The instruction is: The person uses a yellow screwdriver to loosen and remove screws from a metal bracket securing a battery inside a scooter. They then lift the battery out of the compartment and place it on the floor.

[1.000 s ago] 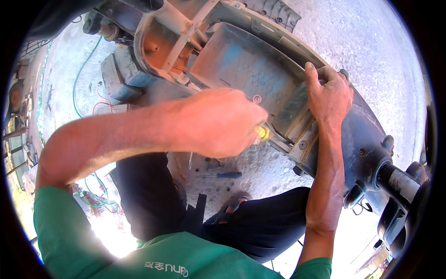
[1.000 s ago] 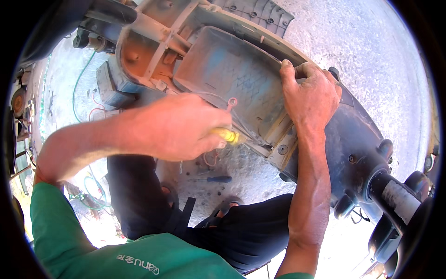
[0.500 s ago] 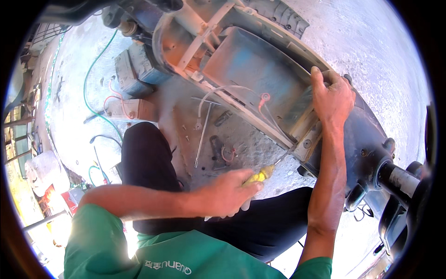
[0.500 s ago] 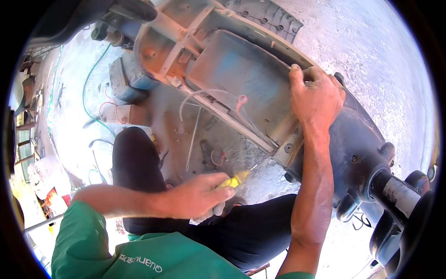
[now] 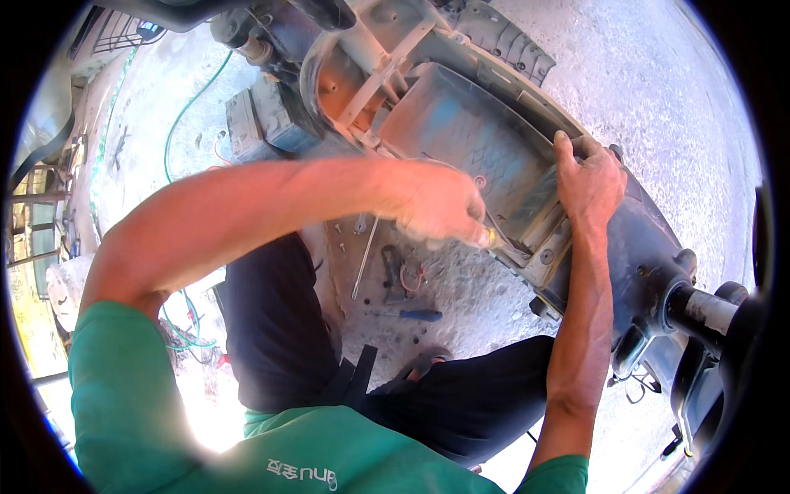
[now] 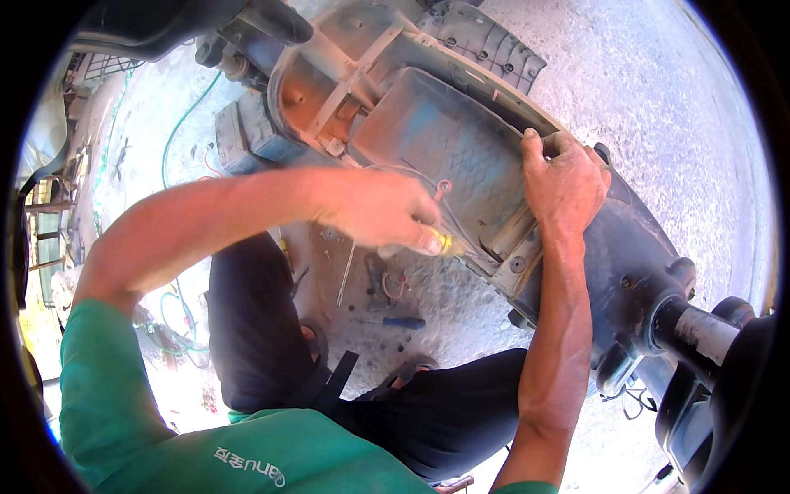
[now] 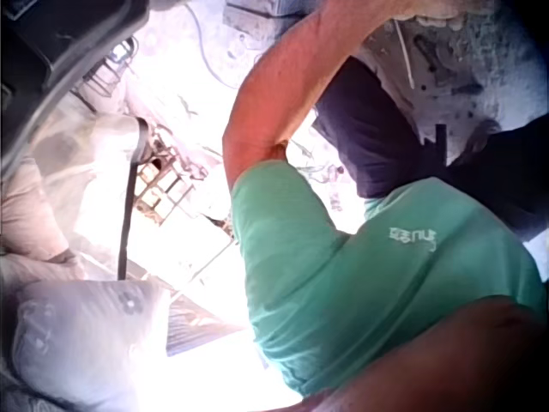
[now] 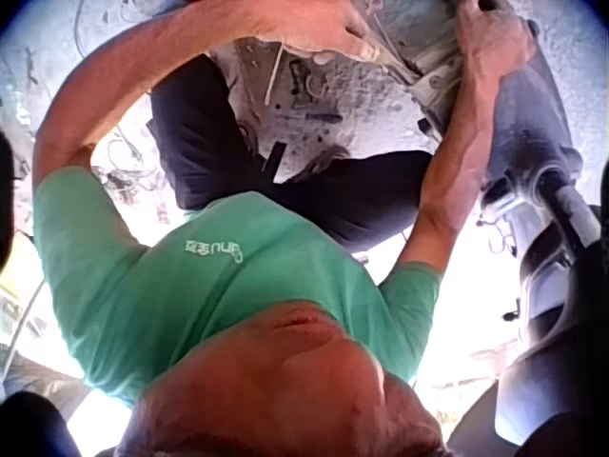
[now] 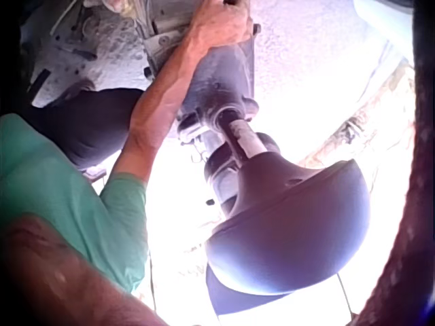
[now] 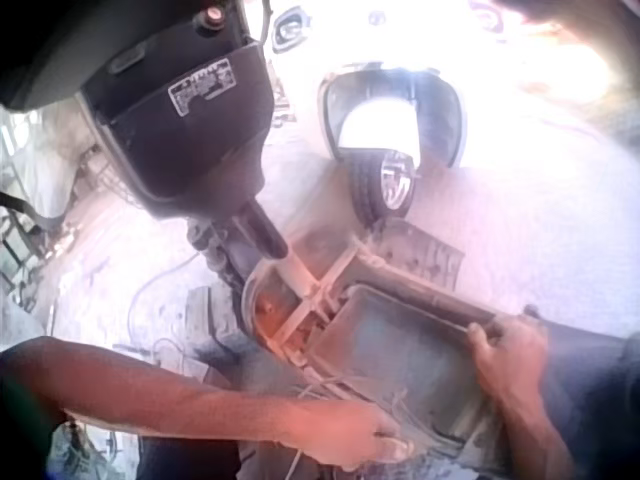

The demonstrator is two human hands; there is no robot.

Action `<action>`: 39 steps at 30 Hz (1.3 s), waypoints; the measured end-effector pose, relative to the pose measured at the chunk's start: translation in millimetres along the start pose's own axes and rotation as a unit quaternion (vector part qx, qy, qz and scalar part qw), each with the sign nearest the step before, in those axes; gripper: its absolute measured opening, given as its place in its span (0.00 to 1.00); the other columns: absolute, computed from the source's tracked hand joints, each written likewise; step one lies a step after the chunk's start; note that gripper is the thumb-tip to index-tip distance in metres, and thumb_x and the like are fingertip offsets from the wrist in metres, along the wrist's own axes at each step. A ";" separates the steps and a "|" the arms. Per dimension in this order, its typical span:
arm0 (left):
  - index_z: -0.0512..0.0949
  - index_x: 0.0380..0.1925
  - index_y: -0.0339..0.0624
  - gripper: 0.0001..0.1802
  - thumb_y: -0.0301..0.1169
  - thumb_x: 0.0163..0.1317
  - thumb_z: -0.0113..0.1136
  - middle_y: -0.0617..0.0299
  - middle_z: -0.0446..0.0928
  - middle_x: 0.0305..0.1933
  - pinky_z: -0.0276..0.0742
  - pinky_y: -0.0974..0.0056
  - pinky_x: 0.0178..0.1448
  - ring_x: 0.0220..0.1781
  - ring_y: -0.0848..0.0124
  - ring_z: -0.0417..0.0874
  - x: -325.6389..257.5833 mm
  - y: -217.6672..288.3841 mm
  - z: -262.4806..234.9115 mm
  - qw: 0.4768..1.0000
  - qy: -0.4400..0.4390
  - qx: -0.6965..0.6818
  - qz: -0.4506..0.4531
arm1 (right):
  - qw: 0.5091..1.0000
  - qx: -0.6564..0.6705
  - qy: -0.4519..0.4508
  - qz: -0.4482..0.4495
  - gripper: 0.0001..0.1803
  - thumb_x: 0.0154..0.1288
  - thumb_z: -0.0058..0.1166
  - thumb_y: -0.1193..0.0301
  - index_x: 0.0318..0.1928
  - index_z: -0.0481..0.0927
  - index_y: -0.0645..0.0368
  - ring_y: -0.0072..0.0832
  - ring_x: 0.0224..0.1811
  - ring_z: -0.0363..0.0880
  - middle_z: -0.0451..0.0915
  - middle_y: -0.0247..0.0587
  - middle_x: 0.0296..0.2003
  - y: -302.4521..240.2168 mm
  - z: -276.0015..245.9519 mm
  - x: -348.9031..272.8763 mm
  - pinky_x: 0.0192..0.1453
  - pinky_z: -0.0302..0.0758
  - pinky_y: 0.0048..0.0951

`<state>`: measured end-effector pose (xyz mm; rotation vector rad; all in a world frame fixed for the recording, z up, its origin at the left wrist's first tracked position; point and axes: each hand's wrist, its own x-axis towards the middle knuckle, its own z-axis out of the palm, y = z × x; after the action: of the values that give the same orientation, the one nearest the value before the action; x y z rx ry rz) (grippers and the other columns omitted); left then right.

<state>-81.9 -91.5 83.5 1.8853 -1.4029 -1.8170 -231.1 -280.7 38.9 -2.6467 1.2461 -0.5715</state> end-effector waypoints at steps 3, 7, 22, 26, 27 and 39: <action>0.83 0.45 0.36 0.23 0.48 0.75 0.57 0.58 0.81 0.32 0.77 0.58 0.42 0.35 0.69 0.82 -17.7 -5.6 33.6 0.993 0.057 -0.105 -0.009 | 1.000 -0.006 -0.009 0.004 0.23 0.67 0.59 0.47 0.35 0.90 0.54 0.43 0.51 0.83 0.88 0.47 0.34 0.1 -0.4 -2.9 0.66 0.68 0.42; 0.82 0.42 0.33 0.22 0.46 0.74 0.61 0.61 0.78 0.27 0.74 0.61 0.36 0.31 0.74 0.78 -30.8 -0.9 64.7 0.968 0.125 -0.210 -0.048 | 1.000 -0.005 -0.007 0.010 0.23 0.67 0.58 0.47 0.36 0.90 0.54 0.43 0.51 0.83 0.87 0.46 0.33 -1.7 1.5 0.2 0.66 0.68 0.42; 0.73 0.50 0.43 0.15 0.43 0.78 0.56 0.68 0.70 0.26 0.66 0.69 0.21 0.19 0.79 0.69 -26.7 29.2 184.4 0.785 0.074 -0.612 -0.060 | 0.999 0.036 0.024 0.017 0.23 0.66 0.59 0.47 0.34 0.90 0.55 0.40 0.47 0.84 0.87 0.40 0.31 1.2 2.6 -0.5 0.64 0.68 0.42; 0.76 0.49 0.36 0.25 0.50 0.79 0.48 0.45 0.80 0.33 0.76 0.49 0.45 0.38 0.56 0.83 -37.3 -15.7 145.9 0.933 0.190 -0.305 0.037 | 1.000 0.013 0.005 0.001 0.23 0.66 0.58 0.48 0.34 0.90 0.55 0.40 0.46 0.83 0.87 0.41 0.31 -2.3 2.9 0.8 0.65 0.68 0.42; 0.77 0.46 0.34 0.25 0.48 0.78 0.49 0.38 0.80 0.37 0.74 0.46 0.50 0.44 0.47 0.83 -46.1 -6.8 120.8 0.943 0.186 -0.275 0.002 | 1.000 0.010 -0.002 0.009 0.23 0.66 0.58 0.48 0.34 0.89 0.56 0.40 0.47 0.84 0.87 0.42 0.31 0.5 1.4 -0.2 0.65 0.68 0.42; 0.81 0.47 0.35 0.22 0.46 0.76 0.54 0.57 0.83 0.33 0.79 0.57 0.42 0.33 0.67 0.83 -36.4 -18.4 78.9 0.977 0.194 -0.083 0.033 | 0.965 0.251 0.031 0.075 0.23 0.69 0.59 0.53 0.39 0.89 0.64 0.25 0.37 0.79 0.85 0.40 0.31 14.6 6.3 2.6 0.47 0.75 0.29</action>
<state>-133.3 -19.4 77.0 1.9444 -1.1285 -1.3879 -237.4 -292.1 29.5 -2.1136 1.1214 -0.8221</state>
